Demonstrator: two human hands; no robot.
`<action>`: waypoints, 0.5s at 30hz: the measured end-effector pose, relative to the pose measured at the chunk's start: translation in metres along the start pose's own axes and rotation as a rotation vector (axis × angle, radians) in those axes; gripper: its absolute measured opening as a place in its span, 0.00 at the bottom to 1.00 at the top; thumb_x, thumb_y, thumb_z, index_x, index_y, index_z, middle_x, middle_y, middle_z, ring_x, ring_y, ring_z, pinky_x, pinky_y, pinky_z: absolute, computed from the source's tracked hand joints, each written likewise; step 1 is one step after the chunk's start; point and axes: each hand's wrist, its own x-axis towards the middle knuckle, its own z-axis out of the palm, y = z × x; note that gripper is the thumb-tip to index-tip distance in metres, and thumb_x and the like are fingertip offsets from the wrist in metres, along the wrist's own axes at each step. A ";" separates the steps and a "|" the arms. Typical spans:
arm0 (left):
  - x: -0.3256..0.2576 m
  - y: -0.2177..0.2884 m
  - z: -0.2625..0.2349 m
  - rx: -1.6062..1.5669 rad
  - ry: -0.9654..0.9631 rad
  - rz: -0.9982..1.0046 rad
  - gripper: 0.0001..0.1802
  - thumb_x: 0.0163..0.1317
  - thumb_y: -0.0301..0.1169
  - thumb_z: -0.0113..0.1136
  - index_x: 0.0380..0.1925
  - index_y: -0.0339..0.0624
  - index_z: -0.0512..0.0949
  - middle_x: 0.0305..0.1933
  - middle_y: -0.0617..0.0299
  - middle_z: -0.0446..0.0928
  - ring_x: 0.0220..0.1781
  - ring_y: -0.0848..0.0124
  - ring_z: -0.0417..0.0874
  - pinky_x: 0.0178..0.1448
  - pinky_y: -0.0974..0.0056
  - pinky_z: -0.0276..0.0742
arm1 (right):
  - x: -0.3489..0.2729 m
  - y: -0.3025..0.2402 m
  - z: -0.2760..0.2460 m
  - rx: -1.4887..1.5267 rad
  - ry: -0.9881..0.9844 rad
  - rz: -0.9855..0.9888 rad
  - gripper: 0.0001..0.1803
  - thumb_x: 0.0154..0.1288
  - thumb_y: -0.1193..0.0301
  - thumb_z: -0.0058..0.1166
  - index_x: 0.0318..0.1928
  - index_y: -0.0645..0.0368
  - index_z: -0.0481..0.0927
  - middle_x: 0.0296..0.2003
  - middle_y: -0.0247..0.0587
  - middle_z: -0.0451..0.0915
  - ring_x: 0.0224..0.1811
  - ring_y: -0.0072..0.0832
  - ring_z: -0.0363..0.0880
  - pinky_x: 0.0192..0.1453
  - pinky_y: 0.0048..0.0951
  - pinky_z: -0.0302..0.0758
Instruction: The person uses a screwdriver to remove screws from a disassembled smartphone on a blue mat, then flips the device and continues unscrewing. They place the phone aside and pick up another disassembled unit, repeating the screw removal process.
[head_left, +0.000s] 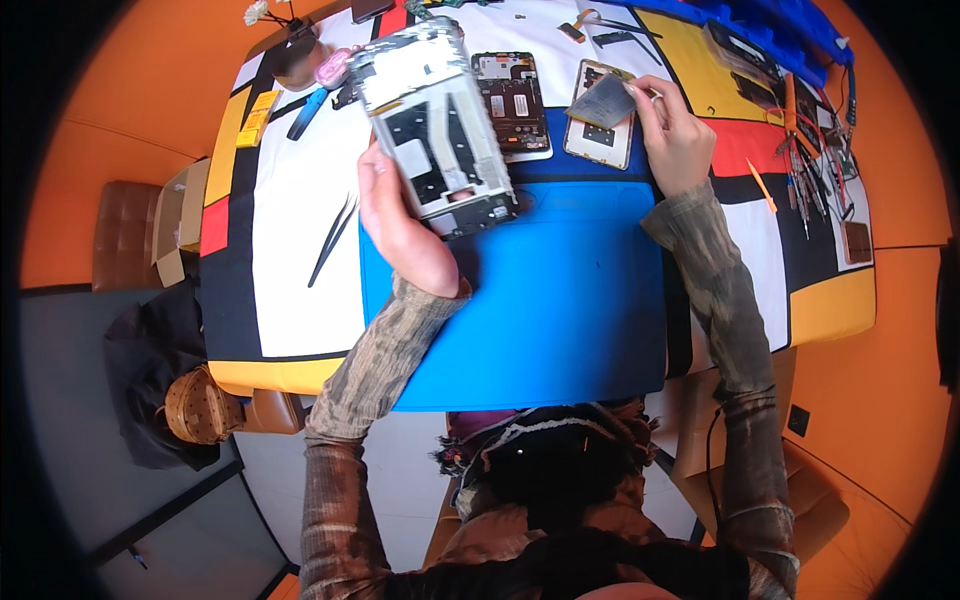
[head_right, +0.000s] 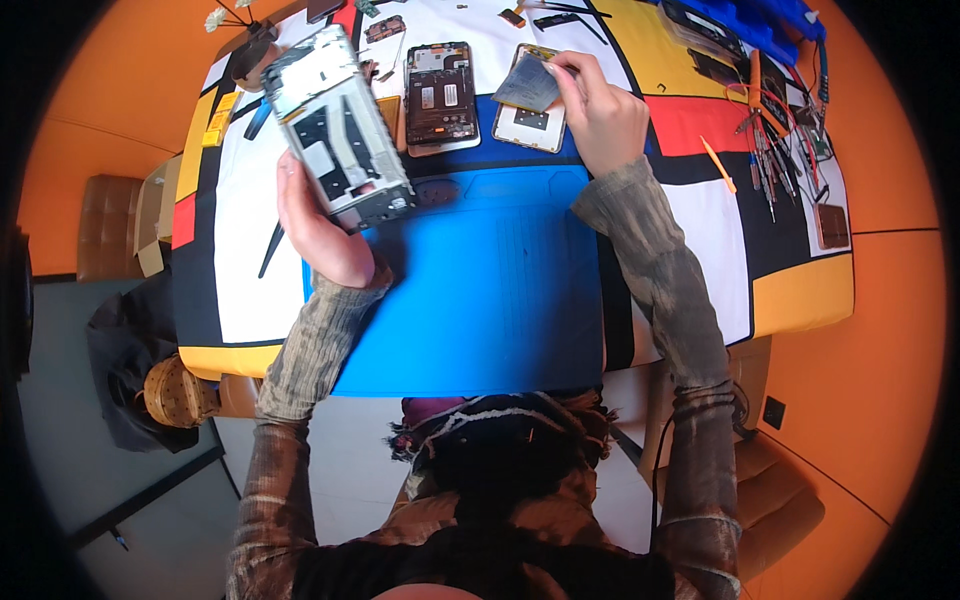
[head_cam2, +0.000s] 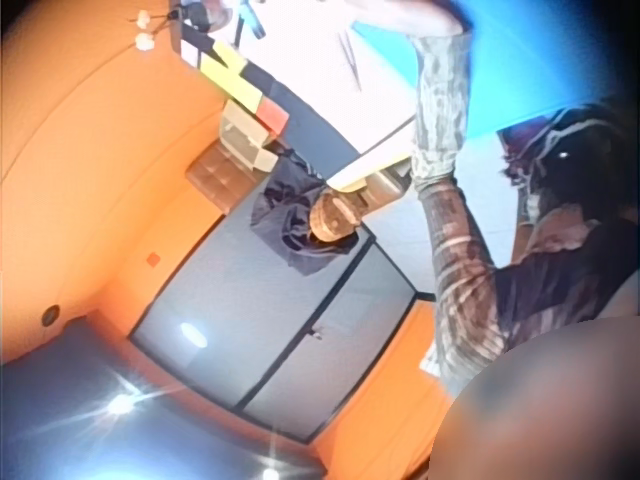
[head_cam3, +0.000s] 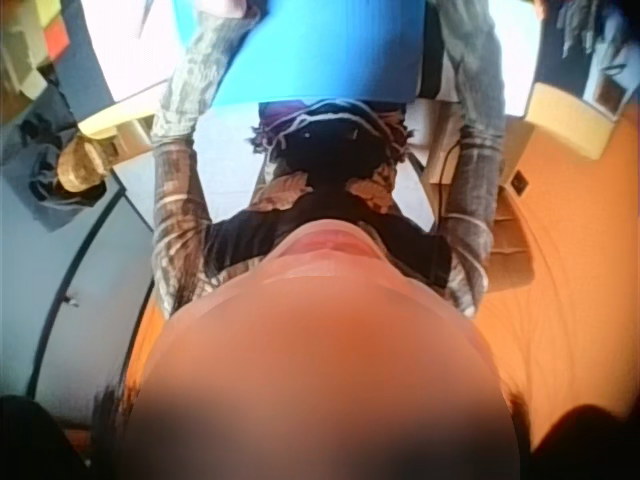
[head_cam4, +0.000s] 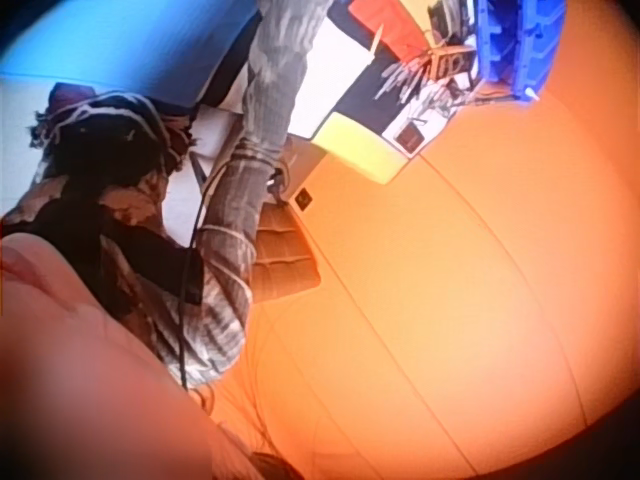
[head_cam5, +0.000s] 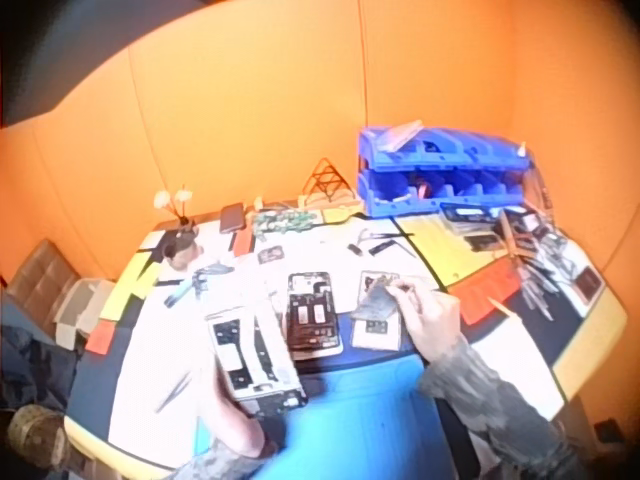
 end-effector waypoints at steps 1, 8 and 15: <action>0.001 0.004 -0.003 0.019 -0.012 0.010 0.16 0.72 0.34 0.37 0.46 0.34 0.71 0.41 0.59 0.75 0.43 0.75 0.75 0.52 0.71 0.69 | 0.001 0.001 0.002 -0.016 -0.009 -0.021 0.06 0.66 0.67 0.56 0.42 0.51 0.79 0.17 0.35 0.79 0.17 0.25 0.80 0.18 0.25 0.68; -0.040 0.046 -0.050 0.025 0.020 -0.470 0.15 0.73 0.39 0.42 0.45 0.39 0.72 0.40 0.63 0.77 0.42 0.78 0.79 0.47 0.71 0.75 | 0.038 0.030 0.018 -0.168 -0.270 -0.072 0.10 0.71 0.58 0.47 0.43 0.47 0.75 0.19 0.44 0.79 0.24 0.43 0.80 0.25 0.39 0.72; -0.102 0.064 -0.081 0.219 -0.107 -0.769 0.08 0.73 0.37 0.46 0.42 0.46 0.68 0.33 0.66 0.76 0.28 0.79 0.79 0.25 0.73 0.77 | 0.057 0.072 0.044 -0.309 -0.603 0.033 0.09 0.72 0.62 0.45 0.41 0.50 0.76 0.17 0.35 0.78 0.15 0.27 0.78 0.25 0.31 0.73</action>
